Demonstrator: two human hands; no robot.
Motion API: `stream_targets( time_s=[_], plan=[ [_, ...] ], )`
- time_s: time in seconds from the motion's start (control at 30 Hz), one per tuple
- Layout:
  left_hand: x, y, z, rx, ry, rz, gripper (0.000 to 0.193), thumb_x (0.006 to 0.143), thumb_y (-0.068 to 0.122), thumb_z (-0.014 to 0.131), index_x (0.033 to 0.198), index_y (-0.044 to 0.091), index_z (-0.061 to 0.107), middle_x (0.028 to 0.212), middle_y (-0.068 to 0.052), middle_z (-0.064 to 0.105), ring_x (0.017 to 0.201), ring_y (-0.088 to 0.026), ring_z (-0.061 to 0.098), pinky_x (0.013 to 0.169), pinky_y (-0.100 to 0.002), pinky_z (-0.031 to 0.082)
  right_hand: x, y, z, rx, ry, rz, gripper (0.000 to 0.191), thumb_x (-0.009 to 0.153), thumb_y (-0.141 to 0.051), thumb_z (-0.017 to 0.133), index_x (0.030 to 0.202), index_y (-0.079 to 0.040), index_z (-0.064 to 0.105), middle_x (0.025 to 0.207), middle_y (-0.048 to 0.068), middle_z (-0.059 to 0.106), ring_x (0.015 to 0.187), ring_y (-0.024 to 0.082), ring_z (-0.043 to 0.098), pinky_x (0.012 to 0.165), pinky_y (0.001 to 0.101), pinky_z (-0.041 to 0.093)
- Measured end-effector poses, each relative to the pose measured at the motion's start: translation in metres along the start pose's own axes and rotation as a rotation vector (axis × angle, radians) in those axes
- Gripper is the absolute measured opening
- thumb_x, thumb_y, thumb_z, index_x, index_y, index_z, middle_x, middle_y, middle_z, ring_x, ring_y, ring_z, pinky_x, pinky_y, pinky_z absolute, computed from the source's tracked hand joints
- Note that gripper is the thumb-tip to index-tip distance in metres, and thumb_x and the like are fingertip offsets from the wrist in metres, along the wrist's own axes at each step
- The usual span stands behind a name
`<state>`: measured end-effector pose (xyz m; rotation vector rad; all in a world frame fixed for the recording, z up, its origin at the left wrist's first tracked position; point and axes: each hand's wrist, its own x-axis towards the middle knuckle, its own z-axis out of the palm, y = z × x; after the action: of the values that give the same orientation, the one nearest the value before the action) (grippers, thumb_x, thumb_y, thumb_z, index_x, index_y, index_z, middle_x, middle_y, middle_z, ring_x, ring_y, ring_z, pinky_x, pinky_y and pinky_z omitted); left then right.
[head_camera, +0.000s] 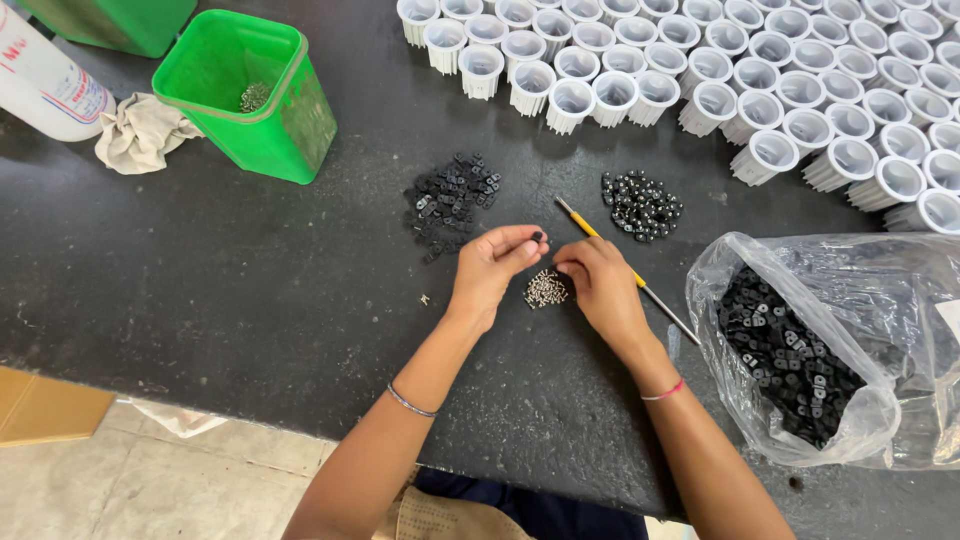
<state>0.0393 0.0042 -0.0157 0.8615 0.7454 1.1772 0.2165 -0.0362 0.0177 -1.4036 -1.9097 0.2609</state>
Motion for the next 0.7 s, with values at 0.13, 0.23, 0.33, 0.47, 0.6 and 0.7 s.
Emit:
stream_targets(
  time_s=[0.13, 0.23, 0.33, 0.47, 0.6, 0.7],
  plan=[
    [0.002, -0.008, 0.002, -0.009, 0.016, -0.059, 0.028, 0.093, 0.003, 0.071, 0.118, -0.010, 0.068, 0.107, -0.016, 0.075, 0.097, -0.019, 0.074, 0.088, -0.029, 0.061, -0.001, 0.000, -0.003, 0.304, 0.038, 0.235, 0.012, 0.096, -0.006, 0.069, 0.108, -0.002, 0.069, 0.098, 0.006, 0.074, 0.085, 0.014, 0.070, 0.079, 0.0287, 0.055],
    [0.000, -0.009, 0.004, 0.040, 0.018, -0.052, 0.027, 0.093, 0.005, 0.071, 0.116, -0.009, 0.068, 0.102, -0.017, 0.075, 0.091, -0.019, 0.075, 0.083, -0.029, 0.063, -0.003, 0.004, -0.003, 0.440, 0.086, 0.276, 0.015, 0.098, -0.005, 0.069, 0.112, -0.001, 0.070, 0.102, 0.004, 0.075, 0.088, 0.007, 0.067, 0.079, 0.0244, 0.054],
    [-0.001, -0.007, 0.005, 0.072, 0.007, -0.065, 0.025, 0.093, 0.006, 0.071, 0.113, -0.009, 0.068, 0.099, -0.016, 0.076, 0.086, -0.019, 0.076, 0.078, -0.029, 0.063, -0.003, 0.008, 0.002, 0.555, 0.100, 0.348, 0.013, 0.097, -0.004, 0.070, 0.110, -0.002, 0.071, 0.101, 0.002, 0.075, 0.088, 0.005, 0.065, 0.080, 0.0218, 0.054],
    [-0.004, -0.006, 0.008, 0.113, -0.031, -0.062, 0.022, 0.093, 0.006, 0.072, 0.110, -0.007, 0.069, 0.095, -0.014, 0.076, 0.084, -0.017, 0.075, 0.077, -0.028, 0.062, -0.006, 0.014, 0.005, 0.638, 0.114, 0.320, 0.011, 0.094, -0.001, 0.072, 0.105, -0.001, 0.072, 0.101, -0.001, 0.071, 0.090, 0.005, 0.065, 0.079, 0.0209, 0.053],
    [-0.007, -0.008, 0.011, 0.134, -0.045, -0.057, 0.019, 0.092, 0.006, 0.074, 0.106, -0.006, 0.070, 0.092, -0.012, 0.076, 0.083, -0.015, 0.074, 0.076, -0.027, 0.061, -0.007, 0.017, 0.007, 0.627, 0.102, 0.346, 0.009, 0.093, -0.001, 0.075, 0.102, 0.000, 0.074, 0.098, 0.000, 0.069, 0.086, 0.005, 0.064, 0.076, 0.0215, 0.052],
    [-0.007, -0.008, 0.012, 0.135, -0.045, -0.064, 0.018, 0.092, 0.005, 0.075, 0.105, -0.005, 0.070, 0.092, -0.011, 0.076, 0.082, -0.015, 0.074, 0.075, -0.026, 0.061, -0.007, 0.017, 0.008, 0.624, 0.100, 0.355, 0.010, 0.092, -0.002, 0.074, 0.102, -0.001, 0.073, 0.098, -0.001, 0.071, 0.088, 0.005, 0.066, 0.079, 0.0212, 0.054]
  ],
)
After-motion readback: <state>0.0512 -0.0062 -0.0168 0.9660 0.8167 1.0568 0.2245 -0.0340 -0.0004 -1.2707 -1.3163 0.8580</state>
